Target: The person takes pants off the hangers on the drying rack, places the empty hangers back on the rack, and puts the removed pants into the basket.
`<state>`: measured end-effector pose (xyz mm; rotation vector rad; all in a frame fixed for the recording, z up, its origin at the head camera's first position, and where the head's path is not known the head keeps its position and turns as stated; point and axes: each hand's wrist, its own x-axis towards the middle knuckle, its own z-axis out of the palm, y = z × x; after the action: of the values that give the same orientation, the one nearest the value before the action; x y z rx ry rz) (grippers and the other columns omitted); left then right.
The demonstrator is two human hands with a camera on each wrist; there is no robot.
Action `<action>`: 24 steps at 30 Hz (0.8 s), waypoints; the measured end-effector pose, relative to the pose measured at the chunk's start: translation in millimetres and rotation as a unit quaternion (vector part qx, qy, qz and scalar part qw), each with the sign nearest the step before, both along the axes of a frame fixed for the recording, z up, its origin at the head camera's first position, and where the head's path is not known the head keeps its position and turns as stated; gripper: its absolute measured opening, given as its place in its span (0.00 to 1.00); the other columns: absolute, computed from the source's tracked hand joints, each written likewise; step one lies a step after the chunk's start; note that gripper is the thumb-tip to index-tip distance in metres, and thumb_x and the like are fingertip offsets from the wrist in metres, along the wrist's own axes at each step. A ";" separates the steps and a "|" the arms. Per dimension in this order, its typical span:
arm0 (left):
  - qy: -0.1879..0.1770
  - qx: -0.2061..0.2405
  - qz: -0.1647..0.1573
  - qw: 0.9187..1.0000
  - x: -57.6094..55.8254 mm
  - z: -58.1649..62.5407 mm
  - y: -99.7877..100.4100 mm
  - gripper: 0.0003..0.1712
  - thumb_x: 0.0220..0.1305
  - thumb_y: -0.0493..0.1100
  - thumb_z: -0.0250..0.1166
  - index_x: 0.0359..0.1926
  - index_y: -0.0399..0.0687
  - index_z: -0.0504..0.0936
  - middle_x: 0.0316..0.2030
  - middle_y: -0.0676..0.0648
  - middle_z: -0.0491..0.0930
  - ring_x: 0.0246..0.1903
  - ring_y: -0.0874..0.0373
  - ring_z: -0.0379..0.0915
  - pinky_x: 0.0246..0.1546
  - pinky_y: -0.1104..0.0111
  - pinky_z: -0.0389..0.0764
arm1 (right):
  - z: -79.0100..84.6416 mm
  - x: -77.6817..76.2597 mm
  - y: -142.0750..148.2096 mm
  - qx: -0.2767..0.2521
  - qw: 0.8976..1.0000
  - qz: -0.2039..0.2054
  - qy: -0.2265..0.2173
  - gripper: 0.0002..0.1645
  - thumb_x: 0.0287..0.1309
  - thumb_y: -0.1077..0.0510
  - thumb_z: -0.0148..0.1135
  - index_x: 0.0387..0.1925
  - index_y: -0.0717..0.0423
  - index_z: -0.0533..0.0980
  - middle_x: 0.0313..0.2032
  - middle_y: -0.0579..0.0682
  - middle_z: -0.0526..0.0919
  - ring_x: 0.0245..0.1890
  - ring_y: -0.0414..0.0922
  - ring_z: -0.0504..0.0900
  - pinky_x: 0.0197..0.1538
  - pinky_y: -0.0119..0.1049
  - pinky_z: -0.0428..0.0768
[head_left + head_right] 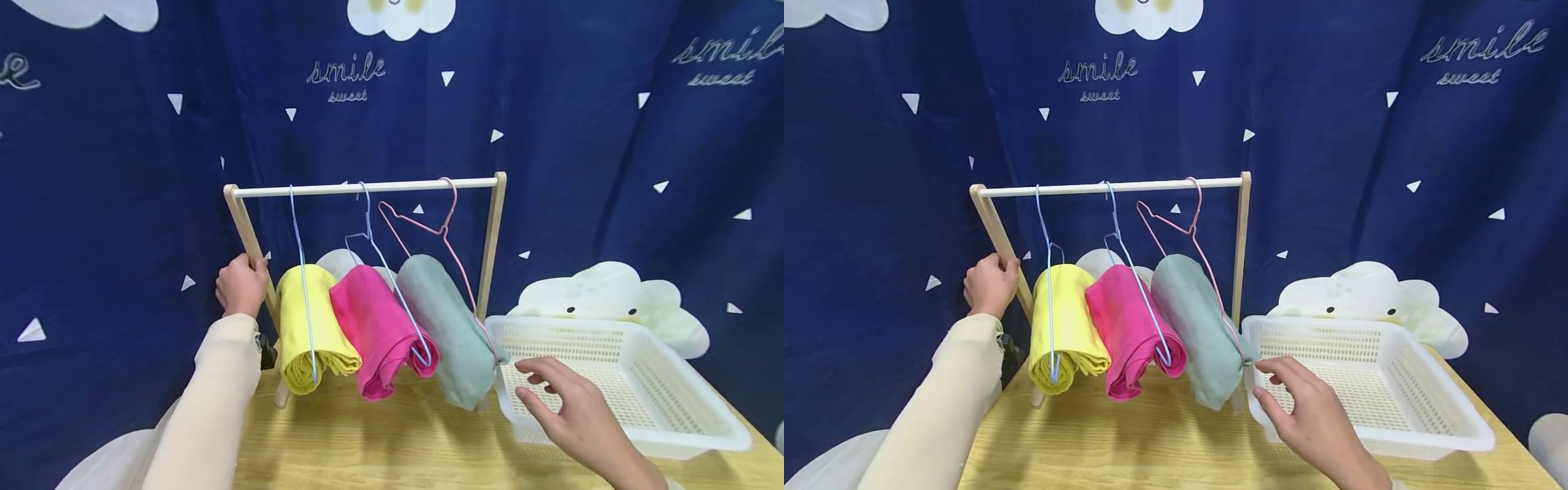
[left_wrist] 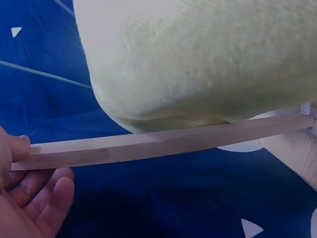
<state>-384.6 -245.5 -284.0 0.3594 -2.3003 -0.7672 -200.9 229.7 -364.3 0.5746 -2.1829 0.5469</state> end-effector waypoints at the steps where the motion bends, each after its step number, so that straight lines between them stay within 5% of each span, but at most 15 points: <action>1: -0.001 -0.001 0.001 1.000 0.0 -0.9 -0.4 0.19 0.71 0.50 0.57 0.41 0.37 0.80 0.41 0.30 0.84 0.43 0.31 0.78 0.43 0.43 0.75 | -0.9 -0.9 0.0 -0.001 1.000 0.001 -0.001 0.23 0.42 0.64 0.76 0.43 0.47 0.81 0.38 0.38 0.85 0.34 0.35 0.83 0.38 0.18 0.74; 17: 0.002 -0.008 0.003 1.000 -2.5 -2.0 3.8 0.19 0.71 0.51 0.57 0.45 0.38 0.80 0.41 0.31 0.84 0.43 0.33 0.79 0.44 0.44 0.77 | 19.4 -18.6 -6.9 0.029 0.999 0.019 0.023 0.23 0.41 0.63 0.76 0.44 0.49 0.81 0.39 0.41 0.86 0.33 0.36 0.82 0.38 0.20 0.74; 24: 0.003 -0.011 0.006 1.000 -1.6 -3.6 1.1 0.20 0.72 0.51 0.56 0.46 0.37 0.80 0.42 0.31 0.84 0.43 0.32 0.79 0.44 0.43 0.77 | 37.9 -28.9 -12.9 0.064 0.998 0.026 0.011 0.20 0.45 0.61 0.75 0.43 0.50 0.81 0.40 0.42 0.86 0.33 0.39 0.84 0.35 0.34 0.80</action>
<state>-386.3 -244.4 -287.5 0.3594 -2.2975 -0.7367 -229.8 216.8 -326.4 0.7048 -2.1992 0.4275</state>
